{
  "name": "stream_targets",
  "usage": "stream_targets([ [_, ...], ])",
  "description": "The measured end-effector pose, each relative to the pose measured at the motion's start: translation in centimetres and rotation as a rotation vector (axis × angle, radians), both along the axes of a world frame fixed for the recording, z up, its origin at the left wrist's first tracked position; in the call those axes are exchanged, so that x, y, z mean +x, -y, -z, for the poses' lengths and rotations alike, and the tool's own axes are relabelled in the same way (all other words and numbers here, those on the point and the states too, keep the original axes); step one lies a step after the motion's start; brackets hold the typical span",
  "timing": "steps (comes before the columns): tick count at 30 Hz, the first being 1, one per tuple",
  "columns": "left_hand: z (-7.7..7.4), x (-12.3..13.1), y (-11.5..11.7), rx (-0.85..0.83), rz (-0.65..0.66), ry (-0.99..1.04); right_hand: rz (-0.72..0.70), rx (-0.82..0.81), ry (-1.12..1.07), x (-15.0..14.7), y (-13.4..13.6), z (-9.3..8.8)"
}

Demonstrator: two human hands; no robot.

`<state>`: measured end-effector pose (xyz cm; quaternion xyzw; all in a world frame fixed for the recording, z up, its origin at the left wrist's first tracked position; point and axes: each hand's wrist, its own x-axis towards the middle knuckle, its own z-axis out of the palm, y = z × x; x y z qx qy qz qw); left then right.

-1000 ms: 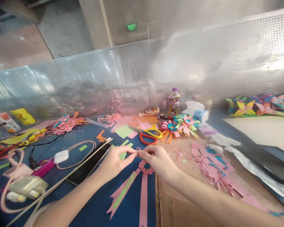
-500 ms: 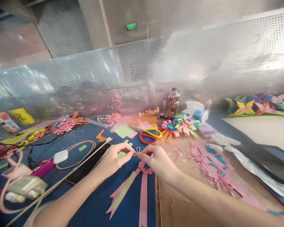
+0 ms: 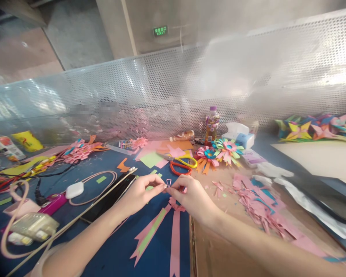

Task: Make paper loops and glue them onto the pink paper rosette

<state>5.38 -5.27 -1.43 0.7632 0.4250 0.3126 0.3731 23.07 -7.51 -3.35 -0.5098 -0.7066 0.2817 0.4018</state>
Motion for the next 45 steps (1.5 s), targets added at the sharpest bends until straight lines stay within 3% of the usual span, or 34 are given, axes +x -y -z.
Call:
stream_targets([
  [8, 0.4, -0.6, -1.1, -0.062, -0.03, 0.164, 0.09, 0.177, 0.024, 0.6, -0.9, 0.9],
  [13, 0.8, -0.7, -1.6, -0.112, -0.1, 0.237, 0.086, 0.561, 0.136, 1.5, -1.4, 2.5],
  [19, 0.8, -0.8, -1.7, -0.052, -0.184, 0.305, 0.012, 0.739, 0.217, 2.3, -1.3, 3.4],
  [31, 1.2, -1.0, -2.4, -0.001, -0.201, 0.429, 0.005, 0.796, 0.254, 2.5, -0.6, 3.3],
  [45, 0.4, -0.6, -1.7, -0.057, -0.222, 0.362, 0.026, 0.674, 0.183, 2.0, 0.3, 2.6],
])
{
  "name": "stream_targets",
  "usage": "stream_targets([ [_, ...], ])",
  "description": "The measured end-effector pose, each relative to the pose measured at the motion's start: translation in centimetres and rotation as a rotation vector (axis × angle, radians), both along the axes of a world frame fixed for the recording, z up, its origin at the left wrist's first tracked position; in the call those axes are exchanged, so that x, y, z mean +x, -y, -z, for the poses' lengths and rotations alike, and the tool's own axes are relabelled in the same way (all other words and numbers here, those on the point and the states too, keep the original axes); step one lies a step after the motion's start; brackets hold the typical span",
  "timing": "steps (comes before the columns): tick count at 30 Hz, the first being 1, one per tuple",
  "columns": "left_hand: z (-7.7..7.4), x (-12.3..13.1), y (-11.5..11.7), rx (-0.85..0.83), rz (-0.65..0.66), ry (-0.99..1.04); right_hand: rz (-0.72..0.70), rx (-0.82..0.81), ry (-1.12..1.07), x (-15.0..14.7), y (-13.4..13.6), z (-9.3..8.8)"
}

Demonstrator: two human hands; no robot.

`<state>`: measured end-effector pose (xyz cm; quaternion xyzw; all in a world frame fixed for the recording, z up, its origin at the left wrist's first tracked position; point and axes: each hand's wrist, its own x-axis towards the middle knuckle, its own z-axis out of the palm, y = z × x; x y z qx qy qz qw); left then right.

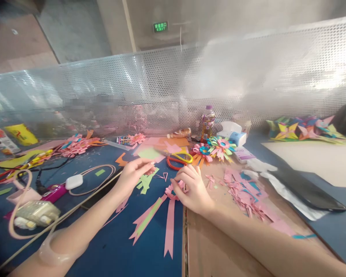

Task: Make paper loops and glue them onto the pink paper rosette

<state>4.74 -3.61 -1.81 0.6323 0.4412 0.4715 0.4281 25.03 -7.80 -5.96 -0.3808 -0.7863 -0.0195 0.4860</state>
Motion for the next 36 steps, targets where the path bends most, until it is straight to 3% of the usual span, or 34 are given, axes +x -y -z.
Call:
stream_targets([
  [14, -0.4, -0.1, 0.8, -0.057, -0.009, 0.013, -0.063, -0.109, -0.063, -0.7, 0.0, -0.2],
  [22, -0.2, -0.7, 0.1, -0.03, -0.006, 0.149, -0.117, -0.041, -0.007, -1.0, -0.2, 0.0],
  [36, 0.1, -0.5, -0.1, -0.053, 0.011, 0.137, -0.112, -0.081, -0.04, -1.0, -0.3, -0.2],
])
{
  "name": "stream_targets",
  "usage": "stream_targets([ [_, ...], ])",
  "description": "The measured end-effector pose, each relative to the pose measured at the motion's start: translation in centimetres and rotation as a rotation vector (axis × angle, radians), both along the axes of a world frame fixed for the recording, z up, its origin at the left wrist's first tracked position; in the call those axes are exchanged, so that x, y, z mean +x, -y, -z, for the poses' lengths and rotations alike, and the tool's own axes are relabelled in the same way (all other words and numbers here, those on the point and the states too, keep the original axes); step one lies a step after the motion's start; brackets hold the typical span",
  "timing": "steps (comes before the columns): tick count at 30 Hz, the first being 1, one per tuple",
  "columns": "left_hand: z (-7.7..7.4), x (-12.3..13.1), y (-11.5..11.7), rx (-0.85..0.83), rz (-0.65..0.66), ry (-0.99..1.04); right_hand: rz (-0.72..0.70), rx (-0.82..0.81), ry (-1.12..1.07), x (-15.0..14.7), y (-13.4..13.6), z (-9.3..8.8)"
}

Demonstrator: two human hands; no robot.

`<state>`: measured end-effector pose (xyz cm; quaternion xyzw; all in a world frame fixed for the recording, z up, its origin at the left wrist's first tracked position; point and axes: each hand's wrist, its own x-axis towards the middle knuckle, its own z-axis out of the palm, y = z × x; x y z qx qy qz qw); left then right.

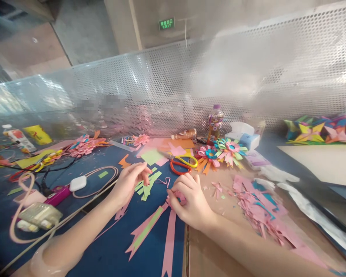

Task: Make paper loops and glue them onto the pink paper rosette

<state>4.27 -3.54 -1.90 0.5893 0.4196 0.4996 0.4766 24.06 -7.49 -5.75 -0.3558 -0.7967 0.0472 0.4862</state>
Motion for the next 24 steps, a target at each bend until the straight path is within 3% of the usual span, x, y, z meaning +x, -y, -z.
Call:
stream_targets([
  [13, 0.87, -0.15, -0.98, 0.041, -0.081, 0.008, -0.024, 0.118, 0.151, -0.03, -0.05, 0.38],
  [24, 0.45, -0.62, -0.64, 0.032, -0.091, 0.008, 0.002, -0.017, 0.013, 0.05, -0.25, 0.28],
])
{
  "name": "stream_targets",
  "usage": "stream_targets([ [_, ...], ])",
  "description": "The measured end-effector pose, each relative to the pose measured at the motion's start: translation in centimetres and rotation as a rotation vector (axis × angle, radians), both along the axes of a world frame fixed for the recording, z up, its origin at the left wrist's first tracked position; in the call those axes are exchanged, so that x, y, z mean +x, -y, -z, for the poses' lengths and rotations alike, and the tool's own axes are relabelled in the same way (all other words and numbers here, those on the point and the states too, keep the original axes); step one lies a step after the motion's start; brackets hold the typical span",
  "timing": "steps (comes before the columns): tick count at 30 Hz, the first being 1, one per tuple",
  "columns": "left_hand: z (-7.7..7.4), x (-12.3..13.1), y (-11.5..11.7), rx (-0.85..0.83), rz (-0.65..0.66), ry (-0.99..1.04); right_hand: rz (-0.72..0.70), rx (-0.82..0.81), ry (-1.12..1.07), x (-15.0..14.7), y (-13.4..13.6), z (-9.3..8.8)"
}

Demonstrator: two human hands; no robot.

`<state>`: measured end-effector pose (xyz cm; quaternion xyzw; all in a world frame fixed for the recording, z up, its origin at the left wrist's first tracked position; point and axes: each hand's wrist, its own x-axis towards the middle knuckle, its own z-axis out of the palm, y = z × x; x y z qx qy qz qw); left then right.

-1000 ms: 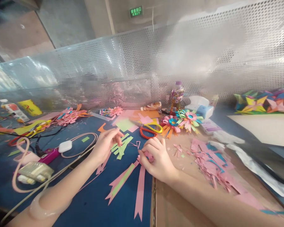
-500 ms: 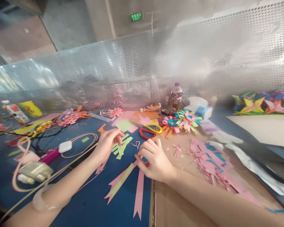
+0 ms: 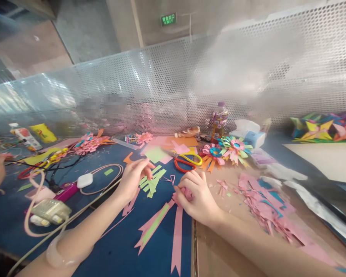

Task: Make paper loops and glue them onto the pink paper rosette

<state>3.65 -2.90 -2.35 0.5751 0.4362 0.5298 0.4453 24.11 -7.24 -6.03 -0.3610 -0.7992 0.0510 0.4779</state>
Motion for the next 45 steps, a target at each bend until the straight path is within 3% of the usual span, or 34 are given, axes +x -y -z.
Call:
stream_targets([
  [8, -0.17, 0.52, 0.54, -0.08, 0.03, -0.01, -0.02, -0.056, -0.026, 0.08, 0.17, -0.09],
  [21, -0.2, 0.41, 0.57, -0.03, 0.022, -0.02, -0.064, 0.016, 0.027, -0.33, -0.09, -0.07],
  [45, -0.45, 0.85, 0.93, -0.001, -0.007, 0.007, -0.006, 0.073, 0.072, -0.26, 0.51, -0.4],
])
